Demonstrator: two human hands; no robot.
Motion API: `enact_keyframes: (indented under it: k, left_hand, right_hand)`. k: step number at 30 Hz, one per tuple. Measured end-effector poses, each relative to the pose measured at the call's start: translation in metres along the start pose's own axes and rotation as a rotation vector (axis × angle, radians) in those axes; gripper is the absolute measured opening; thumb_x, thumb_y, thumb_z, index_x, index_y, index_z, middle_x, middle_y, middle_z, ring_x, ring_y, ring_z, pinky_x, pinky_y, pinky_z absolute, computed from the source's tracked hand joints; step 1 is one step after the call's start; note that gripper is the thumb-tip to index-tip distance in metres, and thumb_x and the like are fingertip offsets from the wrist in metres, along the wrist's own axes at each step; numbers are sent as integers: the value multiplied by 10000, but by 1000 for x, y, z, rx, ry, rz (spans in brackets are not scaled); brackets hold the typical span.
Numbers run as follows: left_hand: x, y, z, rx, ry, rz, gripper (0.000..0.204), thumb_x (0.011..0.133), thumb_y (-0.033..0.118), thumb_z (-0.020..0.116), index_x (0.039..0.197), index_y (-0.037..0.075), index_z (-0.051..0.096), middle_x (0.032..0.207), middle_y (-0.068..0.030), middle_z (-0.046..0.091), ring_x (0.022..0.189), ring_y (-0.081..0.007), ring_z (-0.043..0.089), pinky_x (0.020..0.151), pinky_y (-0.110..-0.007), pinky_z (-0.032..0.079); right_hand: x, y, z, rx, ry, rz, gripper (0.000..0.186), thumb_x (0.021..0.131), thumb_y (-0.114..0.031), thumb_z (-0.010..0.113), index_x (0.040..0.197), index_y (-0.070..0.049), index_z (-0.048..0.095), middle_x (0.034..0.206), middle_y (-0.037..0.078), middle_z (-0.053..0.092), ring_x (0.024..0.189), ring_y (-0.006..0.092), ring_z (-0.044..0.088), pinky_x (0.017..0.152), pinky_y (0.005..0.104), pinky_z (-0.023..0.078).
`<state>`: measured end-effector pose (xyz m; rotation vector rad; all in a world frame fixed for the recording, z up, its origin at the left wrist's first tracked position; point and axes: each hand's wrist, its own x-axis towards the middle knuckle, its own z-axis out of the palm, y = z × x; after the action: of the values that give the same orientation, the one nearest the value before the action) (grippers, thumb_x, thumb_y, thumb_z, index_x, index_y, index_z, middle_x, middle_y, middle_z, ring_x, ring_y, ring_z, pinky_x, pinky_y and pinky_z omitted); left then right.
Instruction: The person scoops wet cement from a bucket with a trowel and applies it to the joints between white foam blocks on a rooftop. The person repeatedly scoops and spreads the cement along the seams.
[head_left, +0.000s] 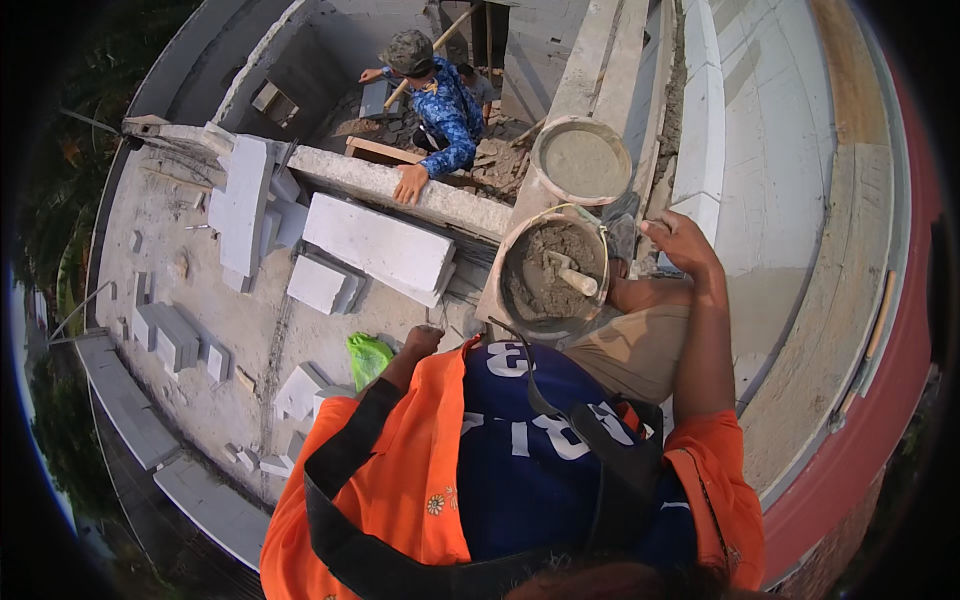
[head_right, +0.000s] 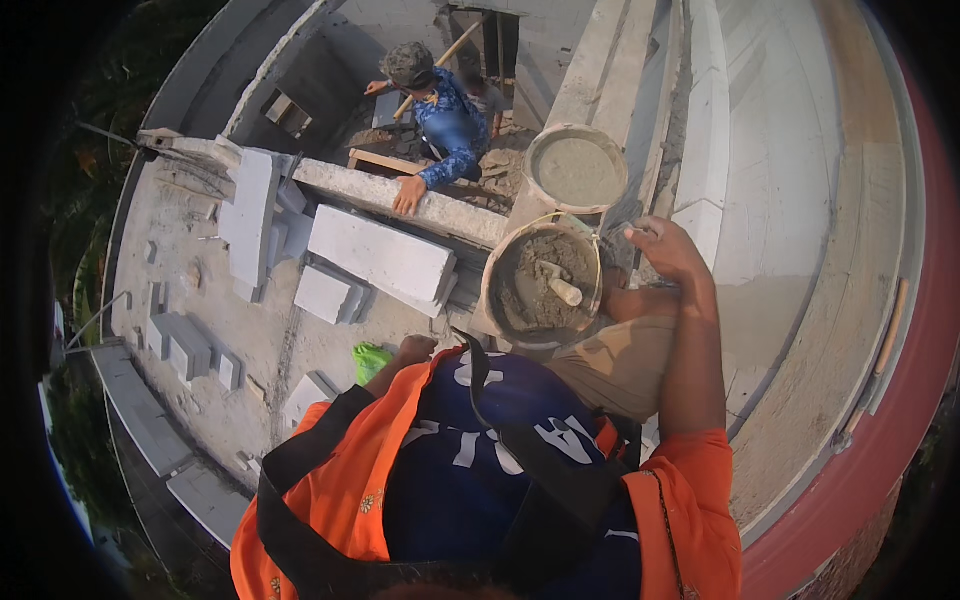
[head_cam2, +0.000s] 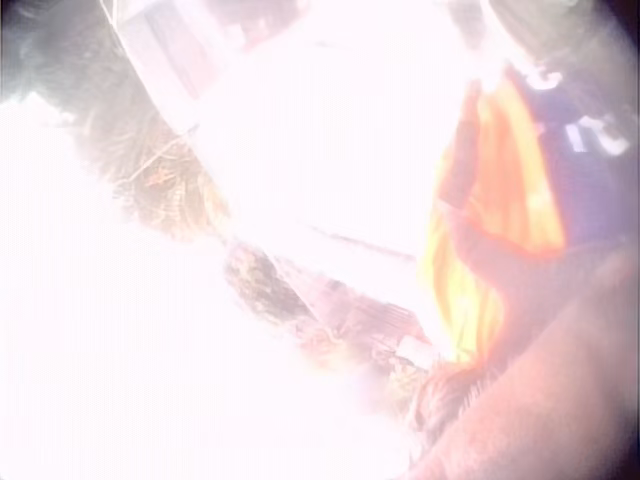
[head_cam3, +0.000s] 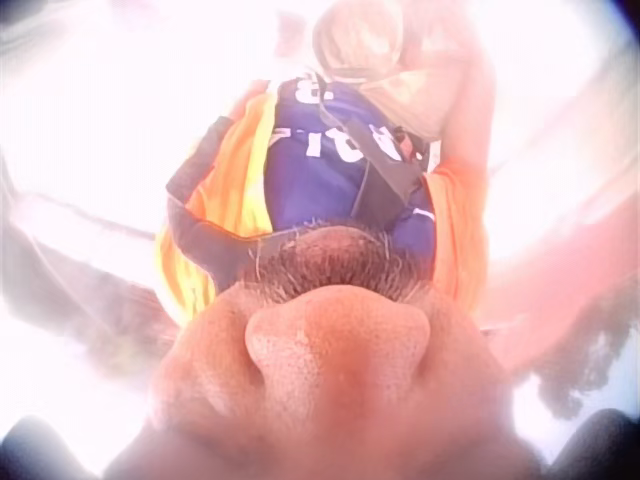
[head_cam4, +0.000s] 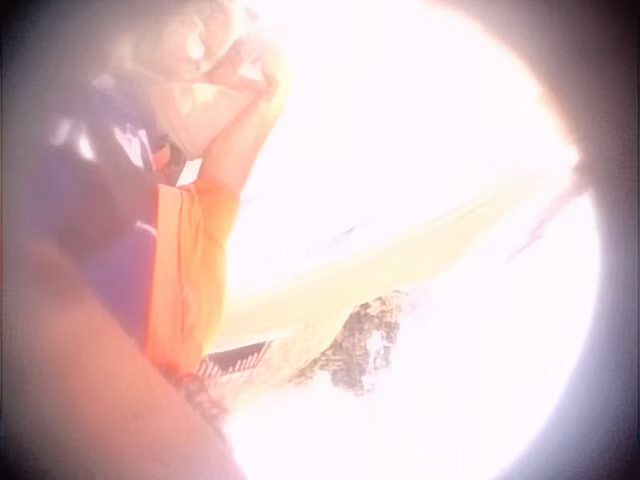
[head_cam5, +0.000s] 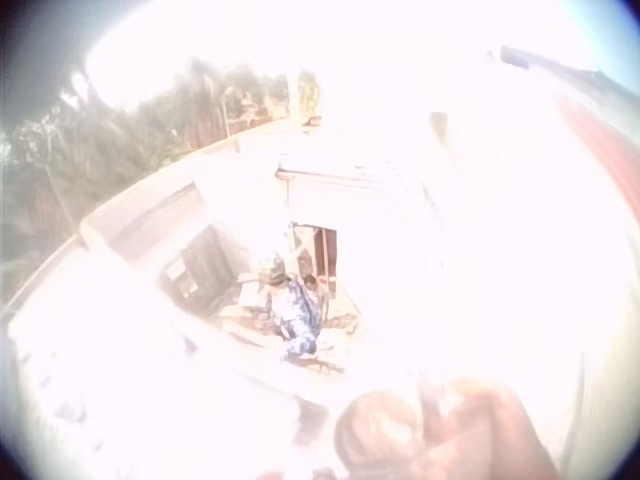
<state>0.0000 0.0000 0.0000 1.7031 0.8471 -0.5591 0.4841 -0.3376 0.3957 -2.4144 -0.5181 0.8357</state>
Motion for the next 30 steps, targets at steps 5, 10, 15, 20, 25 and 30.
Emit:
enact_keyframes:
  k: [5,10,15,20,25,30]
  left_hand:
    - [-8,97,-3,-562,53,-160,401,1003,410,732,1118,27,729,948,-41,738,688,-146,629,596,-303,494]
    - [-9,209,-10,-520,41,-23,458,1009,490,718,1146,54,741,1076,-46,756,914,-129,636,775,-309,500]
    - [11,251,6,-511,19,121,385,1021,440,730,1066,59,751,940,-6,727,811,-113,636,702,-290,504]
    - [21,249,21,-504,97,124,294,1016,359,765,991,70,718,856,-2,703,724,-101,648,643,-289,550]
    - [22,253,21,-668,27,32,273,1001,335,785,958,74,716,841,0,692,699,-113,637,659,-317,580]
    - [24,252,17,-696,-21,-44,263,1000,335,787,1002,85,707,890,1,698,735,-122,657,677,-324,591]
  right_hand:
    - [-16,-17,29,-51,-149,-14,514,987,-418,740,1206,47,726,1067,226,755,955,325,716,854,442,543]
    - [-10,-28,93,-343,-249,42,466,985,-406,729,1104,43,757,1028,281,752,978,374,750,876,446,562]
    - [6,-56,166,-705,-394,-21,335,946,-237,684,1111,41,771,1114,297,753,1086,403,752,899,492,590]
    - [-15,-47,213,-730,-362,17,298,874,-110,644,1090,48,775,1132,279,763,1049,407,766,874,502,611]
    - [-59,-24,194,-730,-174,-1,236,862,-87,680,1030,27,800,1100,228,786,1056,368,773,893,480,617]
    - [-54,-87,106,-856,-215,-21,208,851,-94,704,1010,-8,808,1074,198,792,1035,362,777,876,466,623]
